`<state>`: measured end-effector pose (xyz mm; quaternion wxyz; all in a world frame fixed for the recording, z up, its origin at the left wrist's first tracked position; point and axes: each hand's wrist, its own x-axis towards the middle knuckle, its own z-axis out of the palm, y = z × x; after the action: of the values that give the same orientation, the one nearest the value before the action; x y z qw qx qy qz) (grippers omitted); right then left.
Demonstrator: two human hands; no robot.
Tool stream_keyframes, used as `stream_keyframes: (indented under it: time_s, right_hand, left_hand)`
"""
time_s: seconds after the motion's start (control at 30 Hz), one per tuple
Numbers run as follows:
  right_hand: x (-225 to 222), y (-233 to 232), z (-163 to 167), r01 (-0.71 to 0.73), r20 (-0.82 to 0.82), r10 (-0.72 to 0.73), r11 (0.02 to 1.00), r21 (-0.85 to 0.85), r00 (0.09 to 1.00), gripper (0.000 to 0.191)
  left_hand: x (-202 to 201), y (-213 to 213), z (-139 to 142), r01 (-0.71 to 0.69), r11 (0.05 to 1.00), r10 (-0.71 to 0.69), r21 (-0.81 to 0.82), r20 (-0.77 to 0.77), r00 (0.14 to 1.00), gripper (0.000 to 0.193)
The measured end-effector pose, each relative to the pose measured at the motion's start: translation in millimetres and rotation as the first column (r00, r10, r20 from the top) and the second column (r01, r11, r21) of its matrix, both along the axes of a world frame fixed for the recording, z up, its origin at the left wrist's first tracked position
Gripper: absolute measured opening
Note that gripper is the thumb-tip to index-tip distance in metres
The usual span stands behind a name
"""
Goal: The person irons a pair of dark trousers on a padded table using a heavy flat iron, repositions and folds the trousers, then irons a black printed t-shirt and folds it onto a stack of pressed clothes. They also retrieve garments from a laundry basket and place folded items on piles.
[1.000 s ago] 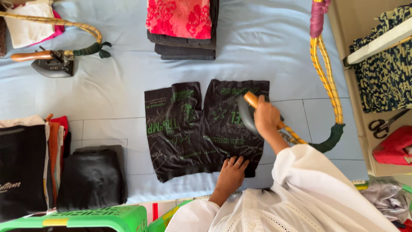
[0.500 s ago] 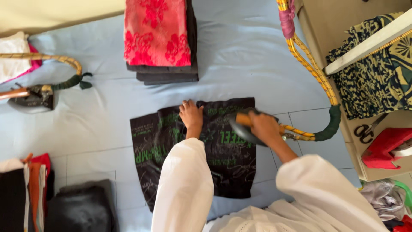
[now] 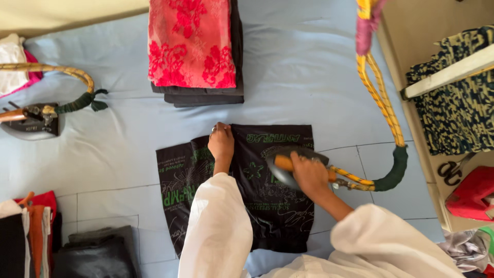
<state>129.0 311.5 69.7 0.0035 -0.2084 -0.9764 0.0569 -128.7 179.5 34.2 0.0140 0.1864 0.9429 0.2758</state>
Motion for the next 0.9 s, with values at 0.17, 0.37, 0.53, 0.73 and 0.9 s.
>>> stream_keyframes:
  time_s: [0.17,0.37,0.53,0.73,0.9]
  right_hand:
    - [-58.1,29.6,0.6,0.192,0.049,-0.19,0.98,-0.047,0.981,0.027]
    - [-85.8,81.2,30.6,0.101,0.031,-0.099,0.992,-0.07,0.995,0.034]
    - [-63.1,86.0,38.1,-0.007,0.086,0.022,0.984,-0.177,0.996,0.03]
    - [4.9,26.3,11.6,-0.119,0.237,0.18,0.961,-0.25,0.955,0.03]
    - [57.4,-51.8,11.3,-0.16,0.2,0.202,0.964,-0.211,0.959,0.046]
  left_hand:
    - [-2.6,-5.0,-4.5,0.008,1.0,-0.008,0.029,-0.007,1.0,0.02]
    - [-0.5,-13.8,11.9,0.042,0.985,-0.06,0.17,0.099,0.993,0.017]
    - [34.1,-34.2,27.2,0.209,0.926,-0.133,0.313,-0.248,0.96,0.02]
    - [117.3,-89.1,32.0,0.15,0.962,-0.133,0.228,-0.087,0.987,0.028]
    - [162.7,-115.7,17.3,0.054,0.987,-0.049,0.152,-0.032,0.998,0.035]
